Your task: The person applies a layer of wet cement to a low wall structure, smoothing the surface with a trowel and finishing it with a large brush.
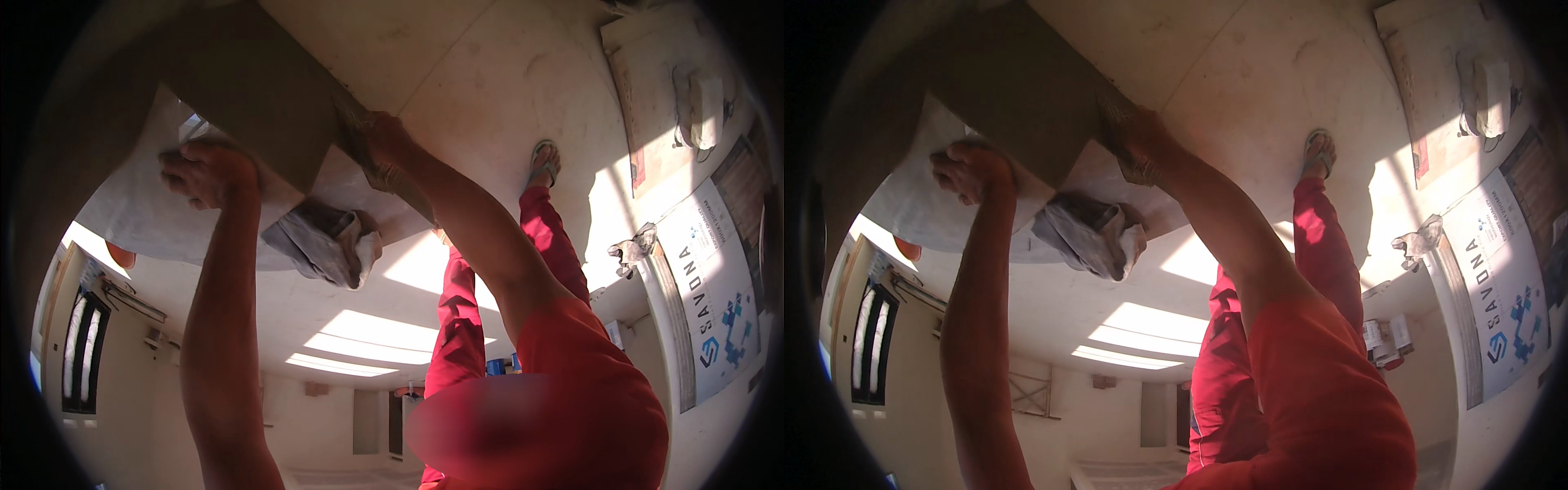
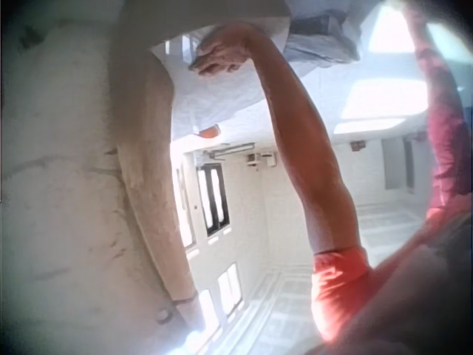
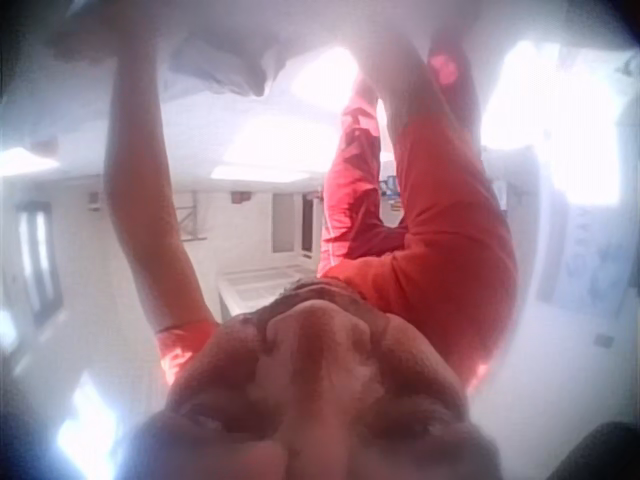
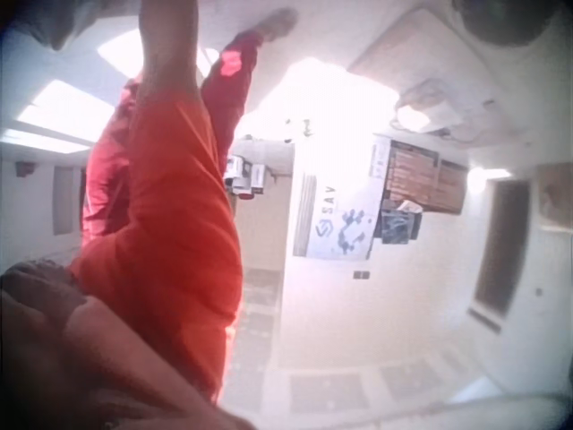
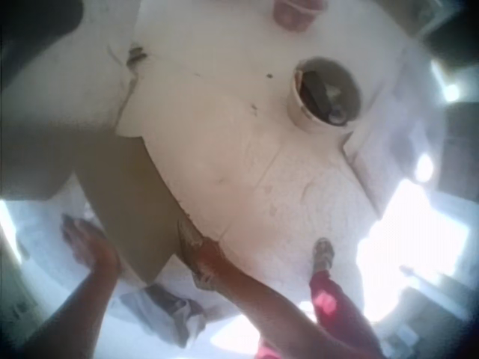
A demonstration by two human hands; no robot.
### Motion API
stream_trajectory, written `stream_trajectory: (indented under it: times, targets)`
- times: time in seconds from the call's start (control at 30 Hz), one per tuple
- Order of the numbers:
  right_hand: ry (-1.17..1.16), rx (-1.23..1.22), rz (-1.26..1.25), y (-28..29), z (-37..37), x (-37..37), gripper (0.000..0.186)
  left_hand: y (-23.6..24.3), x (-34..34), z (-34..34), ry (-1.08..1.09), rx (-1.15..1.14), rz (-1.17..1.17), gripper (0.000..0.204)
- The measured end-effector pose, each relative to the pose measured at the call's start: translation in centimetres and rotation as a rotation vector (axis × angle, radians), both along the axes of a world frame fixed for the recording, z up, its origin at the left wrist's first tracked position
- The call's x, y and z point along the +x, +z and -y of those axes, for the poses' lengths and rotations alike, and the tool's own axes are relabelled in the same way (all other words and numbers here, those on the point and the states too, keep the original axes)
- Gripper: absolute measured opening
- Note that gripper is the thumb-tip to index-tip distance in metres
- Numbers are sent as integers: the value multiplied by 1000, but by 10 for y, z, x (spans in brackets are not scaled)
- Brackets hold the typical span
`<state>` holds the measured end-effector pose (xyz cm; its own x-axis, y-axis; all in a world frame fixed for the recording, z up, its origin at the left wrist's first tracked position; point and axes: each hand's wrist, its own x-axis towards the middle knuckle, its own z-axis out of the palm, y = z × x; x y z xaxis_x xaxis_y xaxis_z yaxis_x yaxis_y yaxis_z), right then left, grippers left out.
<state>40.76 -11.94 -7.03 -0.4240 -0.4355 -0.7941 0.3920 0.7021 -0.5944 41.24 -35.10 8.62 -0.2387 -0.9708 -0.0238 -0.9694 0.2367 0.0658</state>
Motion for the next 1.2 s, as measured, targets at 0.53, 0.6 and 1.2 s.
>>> stream_trajectory:
  times: [0.53, 0.6, 1.2]
  targets:
    - [-41, -29, -125, 6, -15, 24, 46, -1, 2, 1, -5, -15, 24, 75]
    - [48, -3, -125, -3, -15, 16, 48, -1, 0, 0, -18, -26, 17, 74]
    - [-72, -73, -49, 33, -12, 10, 47, 7, -2, -3, 20, 23, -7, 74]
